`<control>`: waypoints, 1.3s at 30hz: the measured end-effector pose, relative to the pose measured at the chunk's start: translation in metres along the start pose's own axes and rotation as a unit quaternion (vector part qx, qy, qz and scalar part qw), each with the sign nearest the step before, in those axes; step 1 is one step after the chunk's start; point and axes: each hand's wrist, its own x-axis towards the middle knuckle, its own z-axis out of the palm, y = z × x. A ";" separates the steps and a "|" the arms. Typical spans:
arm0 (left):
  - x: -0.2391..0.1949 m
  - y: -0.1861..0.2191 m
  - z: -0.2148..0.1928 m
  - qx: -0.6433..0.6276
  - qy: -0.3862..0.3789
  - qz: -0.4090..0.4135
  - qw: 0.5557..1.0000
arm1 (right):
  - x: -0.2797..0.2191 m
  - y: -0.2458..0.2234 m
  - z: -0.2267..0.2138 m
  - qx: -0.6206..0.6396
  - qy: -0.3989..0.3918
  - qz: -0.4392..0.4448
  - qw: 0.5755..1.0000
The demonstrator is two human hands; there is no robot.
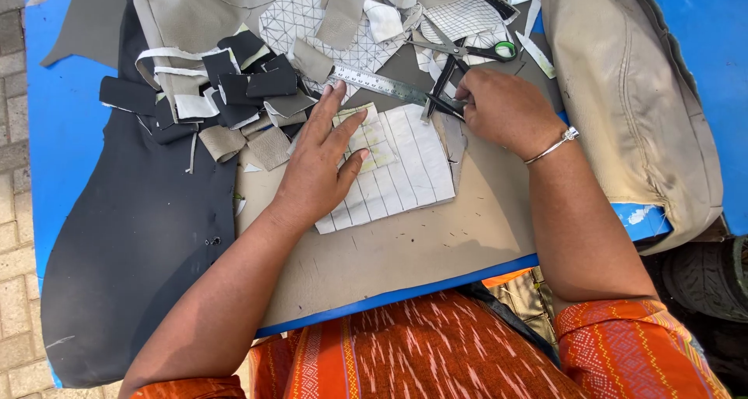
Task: Assembling and gluing small leather and fabric scraps onto a paper template using scissors and glue
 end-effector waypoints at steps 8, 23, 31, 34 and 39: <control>-0.019 -0.041 0.022 0.117 -0.126 -0.025 0.985 | -0.007 0.009 -0.019 0.018 -0.056 0.022 0.998; -0.017 -0.037 0.023 0.150 -0.182 -0.072 0.969 | -0.003 0.039 -0.010 0.100 -0.072 0.061 0.990; -0.017 -0.026 0.022 0.167 -0.134 -0.039 0.976 | -0.004 0.020 0.006 0.397 0.079 -0.047 0.913; -0.011 0.003 0.009 0.120 -0.054 -0.030 0.991 | 0.003 -0.017 0.032 0.558 0.080 -0.054 0.824; -0.011 0.005 0.017 -0.037 0.031 -0.060 0.997 | 0.000 -0.079 0.044 0.609 0.084 -0.132 0.778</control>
